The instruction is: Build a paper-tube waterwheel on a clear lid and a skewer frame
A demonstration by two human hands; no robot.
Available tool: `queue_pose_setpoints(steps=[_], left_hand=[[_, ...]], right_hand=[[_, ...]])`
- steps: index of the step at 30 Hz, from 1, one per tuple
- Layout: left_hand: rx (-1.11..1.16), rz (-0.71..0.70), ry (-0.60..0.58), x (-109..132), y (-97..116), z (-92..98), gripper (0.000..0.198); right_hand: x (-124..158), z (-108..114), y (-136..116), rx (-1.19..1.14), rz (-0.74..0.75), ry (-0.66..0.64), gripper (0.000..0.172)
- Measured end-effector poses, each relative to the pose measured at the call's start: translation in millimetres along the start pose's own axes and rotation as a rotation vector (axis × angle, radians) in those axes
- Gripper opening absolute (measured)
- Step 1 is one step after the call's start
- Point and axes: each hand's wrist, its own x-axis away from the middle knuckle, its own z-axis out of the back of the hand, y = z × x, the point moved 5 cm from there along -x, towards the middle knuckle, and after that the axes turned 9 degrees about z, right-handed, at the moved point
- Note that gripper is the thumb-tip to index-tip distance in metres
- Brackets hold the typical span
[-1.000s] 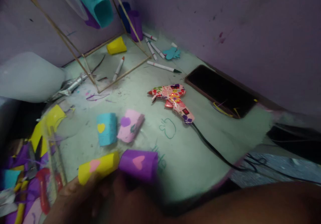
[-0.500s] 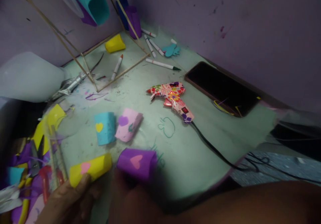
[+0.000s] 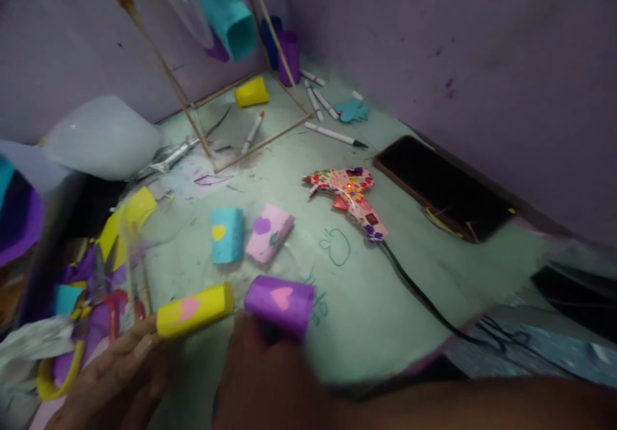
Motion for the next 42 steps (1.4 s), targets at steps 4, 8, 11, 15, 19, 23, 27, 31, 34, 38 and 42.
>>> queue_pose_setpoints(steps=[4, 8, 11, 15, 19, 23, 27, 31, 34, 38, 42], left_hand=[[0.018, -0.261, 0.163, 11.6, 1.6, 15.4, 0.035], [-0.304, -0.818, 0.262, 26.6, 3.6, 17.6, 0.007], [-0.544, -1.264, 0.189, 38.6, -8.0, 2.0, 0.027], [-0.683, -1.466, 0.193, 43.5, -23.5, -11.1, 0.037], [-0.915, -1.227, 0.004, 37.0, -27.7, -19.6, 0.036], [-1.019, -1.049, -0.045, 33.0, -28.9, -20.5, 0.038], [-1.049, -1.006, -0.073, 30.5, -32.5, -23.4, 0.041], [-1.05, -1.06, -0.046, 30.4, -34.5, -23.2, 0.042], [-1.046, -1.088, -0.032, 30.5, -34.9, -22.4, 0.039], [-1.088, -1.094, -0.033, 30.7, -35.0, -23.1, 0.038], [-1.131, -1.091, -0.047, 30.8, -35.2, -24.3, 0.036]], right_hand=[[-5.5, 36.2, -2.2, 0.04, 0.183, 0.109, 0.02], [-24.2, 71.1, 22.7, -0.018, 0.107, 0.078, 0.014], [-46.2, 76.2, 35.2, 0.014, 0.13, 0.014, 0.018], [-67.7, 53.1, 35.1, 0.057, 0.285, -0.103, 0.025], [-75.5, 27.6, 34.0, 0.113, 0.397, -0.228, 0.025], [-80.0, 20.5, 37.3, 0.11, 0.384, -0.25, 0.022], [-81.1, 18.3, 36.1, 0.094, 0.362, -0.239, 0.02], [-79.8, 16.4, 34.6, 0.101, 0.348, -0.213, 0.019], [-78.5, 17.1, 36.0, 0.075, 0.309, -0.199, 0.019], [-76.9, 16.8, 39.4, 0.043, 0.205, -0.226, 0.018], [-76.1, 15.3, 38.9, 0.03, 0.18, -0.233, 0.022]])
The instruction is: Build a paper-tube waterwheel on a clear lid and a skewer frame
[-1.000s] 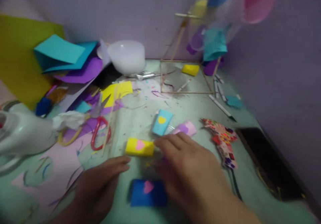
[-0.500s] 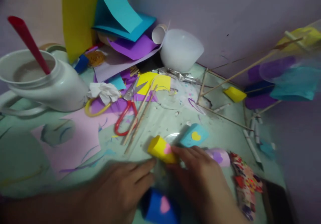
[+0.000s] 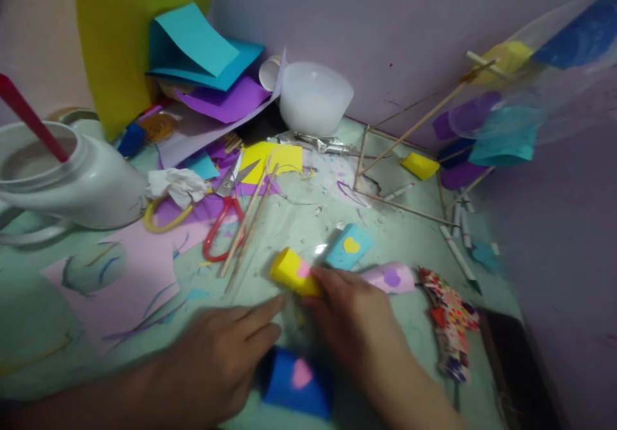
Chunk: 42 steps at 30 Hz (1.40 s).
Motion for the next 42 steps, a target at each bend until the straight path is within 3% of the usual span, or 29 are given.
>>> queue_pose_setpoints(steps=[10, 13, 15, 17, 19, 22, 26, 28, 33, 38, 42], left_hand=[[0.023, 0.002, 0.091, -0.2, -4.8, -4.6, 0.038], [0.068, -0.048, 0.205, 3.3, -4.0, 6.6, 0.039], [0.071, -0.058, 0.307, 9.9, -0.1, 18.3, 0.041], [0.041, -0.014, 0.361, 17.4, 5.0, 26.6, 0.039], [-0.022, 0.012, 0.325, 22.3, 10.6, 26.7, 0.032], [-0.12, -0.101, 0.251, 22.9, 18.2, 17.3, 0.026], [-0.096, -0.208, 0.263, 13.9, 18.9, 11.1, 0.044], [-0.083, -0.17, 0.232, 7.5, 18.7, 10.0, 0.045], [-0.012, -0.103, 0.171, 4.4, 22.1, 4.4, 0.035], [0.218, 0.257, 0.299, 17.1, 2.4, 7.5, 0.03], [0.223, 0.475, 0.411, 23.3, -4.9, 10.6, 0.033]], right_hand=[[0.0, -5.8, -1.6, -0.07, -0.053, -0.001, 0.015], [6.2, 8.1, -3.9, -0.123, -0.028, 0.018, 0.028], [19.5, 27.4, -4.6, -0.143, -0.027, 0.126, 0.039], [42.6, 49.9, -0.1, -0.104, -0.108, 0.299, 0.037], [73.0, 68.0, 10.1, -0.021, -0.264, 0.455, 0.03], [118.4, 79.0, 38.5, 0.074, -0.565, 0.546, 0.027], [152.9, 62.8, 96.6, 0.051, -0.928, 0.323, 0.038], [154.2, 49.7, 119.9, 0.003, -0.952, 0.198, 0.049], [148.3, 35.7, 138.9, 0.03, -0.945, 0.155, 0.062], [156.3, 29.7, 138.7, -0.068, -1.021, 0.14, 0.068], [158.1, 30.4, 137.5, -0.062, -1.032, 0.011, 0.067]])
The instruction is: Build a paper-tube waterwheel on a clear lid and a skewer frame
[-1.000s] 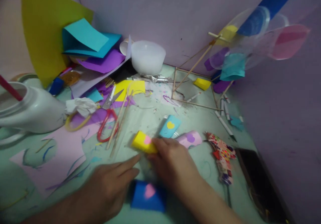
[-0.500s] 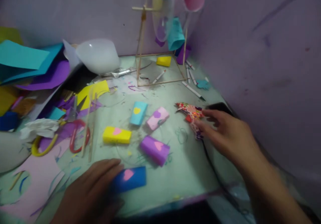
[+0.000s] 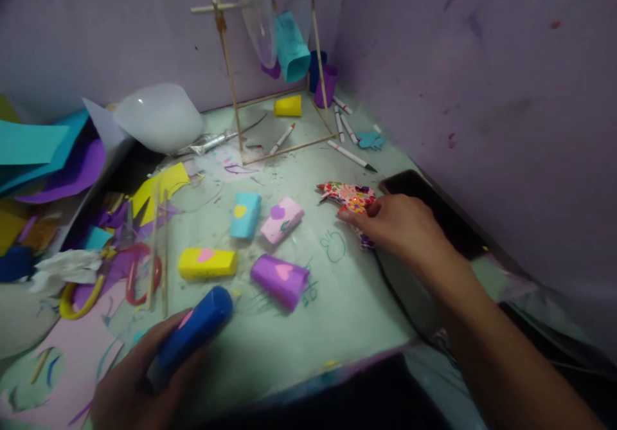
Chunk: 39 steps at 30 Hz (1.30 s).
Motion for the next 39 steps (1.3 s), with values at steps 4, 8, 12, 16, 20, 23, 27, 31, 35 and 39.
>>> queue_pose_setpoints(steps=[4, 8, 12, 16, 20, 23, 27, 31, 35, 39], left_hand=[[-0.128, -0.126, 0.038, -0.6, 5.3, -8.9, 0.033], [-0.263, -0.365, 0.105, 0.0, 9.3, -16.1, 0.03], [-0.303, -0.538, 0.139, 3.3, 12.2, -17.5, 0.032], [-0.362, -0.545, 0.165, 4.8, 13.4, -18.5, 0.033], [-0.387, -0.556, 0.193, 6.5, 21.0, -21.3, 0.032], [-0.365, -0.521, 0.216, 6.5, 27.3, -23.0, 0.029], [-0.338, -0.486, 0.193, 5.5, 31.3, -26.7, 0.028], [-0.336, -0.456, 0.179, 3.9, 32.4, -28.6, 0.025], [-0.341, -0.416, 0.165, 2.5, 31.4, -29.3, 0.025], [-0.33, -0.442, 0.148, 2.3, 28.6, -27.4, 0.027]], right_hand=[[22.7, 14.5, -9.2, 0.094, -0.038, 0.125, 0.05], [59.3, 24.9, -59.9, -0.277, 0.444, 0.447, 0.027], [75.2, -2.0, -121.1, -0.283, 0.81, 0.23, 0.025], [67.6, -27.7, -143.6, -0.139, 0.765, 0.151, 0.015], [63.7, -35.1, -140.5, -0.131, 0.663, 0.204, 0.014], [63.0, -35.1, -135.9, -0.129, 0.597, 0.247, 0.014], [61.2, -33.7, -135.1, -0.092, 0.562, 0.258, 0.017], [61.1, -32.4, -138.4, -0.076, 0.602, 0.212, 0.015], [66.6, -28.3, -132.7, -0.161, 0.629, 0.164, 0.021], [67.5, -9.4, -105.0, -0.304, 0.641, 0.247, 0.023]])
